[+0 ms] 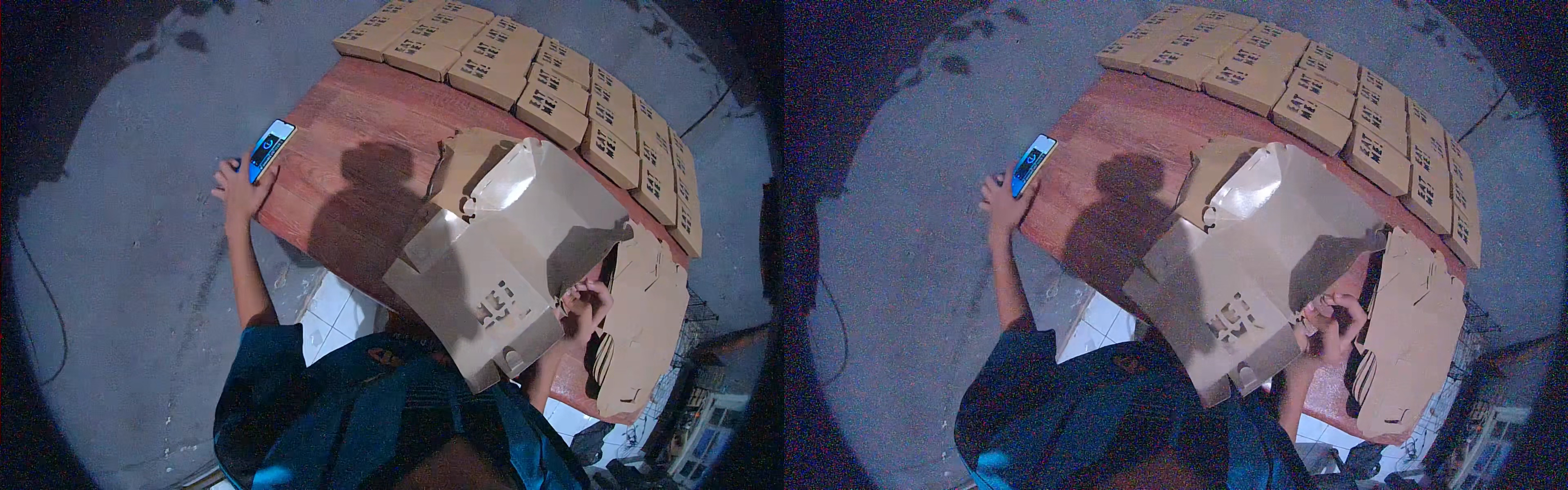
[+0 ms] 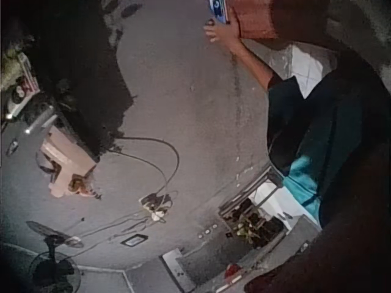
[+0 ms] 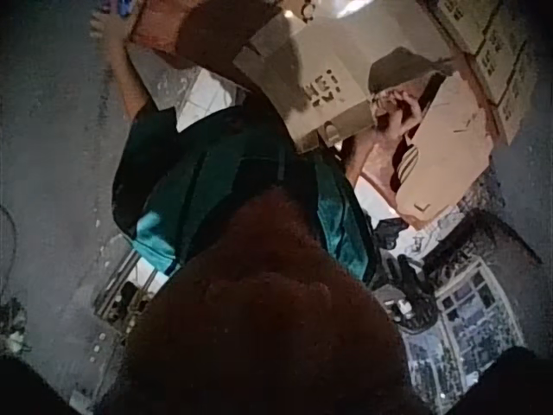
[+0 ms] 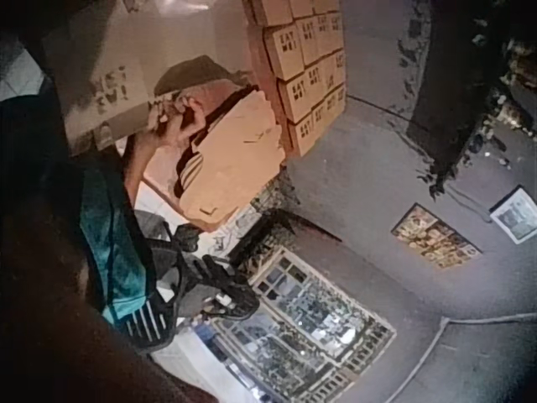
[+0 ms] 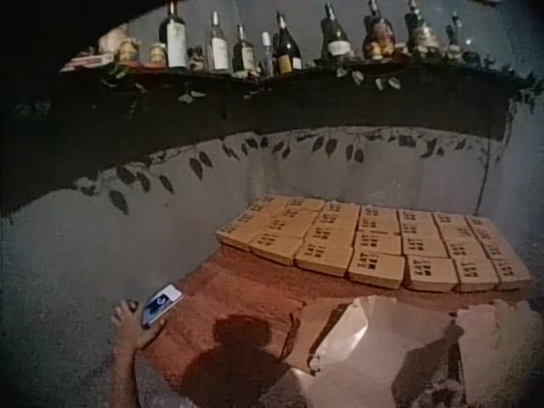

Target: Assembling flat cardboard lunch boxes into their 3D shape and stacking them.

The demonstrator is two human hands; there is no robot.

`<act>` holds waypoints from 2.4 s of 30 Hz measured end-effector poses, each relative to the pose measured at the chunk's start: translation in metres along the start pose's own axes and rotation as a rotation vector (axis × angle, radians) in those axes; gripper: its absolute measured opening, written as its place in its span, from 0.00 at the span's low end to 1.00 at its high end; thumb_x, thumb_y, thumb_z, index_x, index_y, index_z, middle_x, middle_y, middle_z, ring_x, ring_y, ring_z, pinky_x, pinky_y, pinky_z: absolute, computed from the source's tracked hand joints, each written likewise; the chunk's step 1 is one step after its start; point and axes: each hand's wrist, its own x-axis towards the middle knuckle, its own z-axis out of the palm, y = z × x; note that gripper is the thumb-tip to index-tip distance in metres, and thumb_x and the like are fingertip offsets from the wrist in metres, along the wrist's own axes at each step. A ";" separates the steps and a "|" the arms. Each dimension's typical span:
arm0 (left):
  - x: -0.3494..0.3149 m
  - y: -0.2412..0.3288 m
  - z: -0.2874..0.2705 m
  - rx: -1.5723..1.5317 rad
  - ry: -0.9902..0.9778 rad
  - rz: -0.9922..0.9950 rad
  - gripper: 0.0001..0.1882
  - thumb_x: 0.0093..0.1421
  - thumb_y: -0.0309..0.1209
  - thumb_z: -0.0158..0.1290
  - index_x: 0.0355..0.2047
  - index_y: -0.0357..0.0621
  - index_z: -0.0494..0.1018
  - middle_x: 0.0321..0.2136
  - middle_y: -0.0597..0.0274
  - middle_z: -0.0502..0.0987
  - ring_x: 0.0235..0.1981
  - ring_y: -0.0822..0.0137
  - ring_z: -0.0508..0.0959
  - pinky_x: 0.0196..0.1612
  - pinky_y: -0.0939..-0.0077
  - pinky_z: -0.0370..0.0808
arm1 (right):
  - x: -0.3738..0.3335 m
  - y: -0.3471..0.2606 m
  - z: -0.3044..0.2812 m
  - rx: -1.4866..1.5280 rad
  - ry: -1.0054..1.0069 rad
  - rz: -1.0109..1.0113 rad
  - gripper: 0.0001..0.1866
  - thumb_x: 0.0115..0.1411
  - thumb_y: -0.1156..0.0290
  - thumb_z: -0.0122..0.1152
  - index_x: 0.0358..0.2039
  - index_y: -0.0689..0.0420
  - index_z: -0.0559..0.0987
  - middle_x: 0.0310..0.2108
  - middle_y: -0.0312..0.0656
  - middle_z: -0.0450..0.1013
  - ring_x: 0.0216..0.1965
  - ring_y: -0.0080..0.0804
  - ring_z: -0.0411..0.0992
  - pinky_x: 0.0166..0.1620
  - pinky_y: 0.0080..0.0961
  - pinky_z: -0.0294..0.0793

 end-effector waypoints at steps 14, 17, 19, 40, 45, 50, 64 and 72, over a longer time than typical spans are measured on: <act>-0.076 0.173 -0.130 -1.049 -0.192 0.211 0.27 0.55 0.50 0.63 0.49 0.45 0.77 0.41 0.56 0.77 0.50 0.56 0.74 0.56 0.62 0.67 | 0.016 -0.052 0.023 -0.400 0.030 -0.342 0.08 0.45 0.88 0.64 0.27 0.66 0.76 0.44 0.52 0.68 0.40 0.38 0.73 0.35 0.25 0.78; -0.087 0.227 -0.161 -1.036 -0.399 0.803 0.28 0.59 0.48 0.59 0.55 0.47 0.73 0.46 0.52 0.77 0.53 0.51 0.75 0.58 0.59 0.68 | 0.024 -0.072 0.033 -0.418 0.048 -0.473 0.11 0.49 0.80 0.68 0.33 0.62 0.75 0.39 0.49 0.69 0.36 0.41 0.72 0.38 0.35 0.76; -0.092 0.251 -0.178 -1.209 -0.390 1.000 0.33 0.58 0.52 0.59 0.58 0.46 0.71 0.51 0.51 0.75 0.56 0.50 0.74 0.59 0.57 0.68 | 0.033 -0.080 0.039 -0.434 0.129 -0.581 0.13 0.49 0.81 0.68 0.34 0.58 0.75 0.38 0.46 0.70 0.36 0.42 0.71 0.39 0.40 0.75; -0.076 0.374 -0.178 -1.844 -0.863 0.513 0.10 0.65 0.25 0.54 0.45 0.32 0.74 0.35 0.55 0.81 0.39 0.68 0.81 0.43 0.76 0.79 | 0.114 -0.106 0.037 -0.496 -0.019 -0.499 0.14 0.42 0.71 0.76 0.33 0.53 0.86 0.48 0.48 0.68 0.49 0.45 0.71 0.51 0.37 0.73; -0.024 0.405 -0.211 -2.177 -0.717 0.676 0.12 0.66 0.24 0.53 0.47 0.29 0.73 0.41 0.57 0.80 0.41 0.69 0.81 0.46 0.77 0.80 | 0.198 -0.130 0.035 -0.375 -0.002 -0.637 0.11 0.47 0.70 0.75 0.32 0.57 0.85 0.51 0.50 0.66 0.53 0.45 0.70 0.54 0.38 0.72; 0.001 0.405 -0.231 -2.315 -0.501 0.787 0.13 0.66 0.24 0.54 0.49 0.29 0.72 0.43 0.56 0.80 0.43 0.69 0.81 0.47 0.77 0.80 | 0.228 -0.146 0.059 -0.119 -0.044 -0.607 0.06 0.58 0.80 0.65 0.35 0.68 0.79 0.55 0.51 0.65 0.53 0.35 0.73 0.46 0.24 0.83; 0.049 0.376 -0.205 -2.164 -0.218 0.822 0.12 0.61 0.29 0.61 0.40 0.32 0.78 0.35 0.59 0.81 0.36 0.74 0.81 0.39 0.80 0.78 | 0.255 -0.129 0.096 -0.160 -0.281 -0.603 0.07 0.62 0.82 0.60 0.40 0.68 0.79 0.59 0.52 0.67 0.55 0.34 0.72 0.51 0.25 0.75; 0.073 0.348 -0.189 -2.025 -0.517 1.021 0.10 0.66 0.25 0.54 0.43 0.28 0.75 0.37 0.56 0.81 0.37 0.72 0.81 0.42 0.82 0.77 | 0.240 -0.137 0.082 -0.380 -0.417 -0.429 0.07 0.63 0.79 0.60 0.41 0.65 0.80 0.61 0.55 0.67 0.57 0.38 0.72 0.55 0.34 0.75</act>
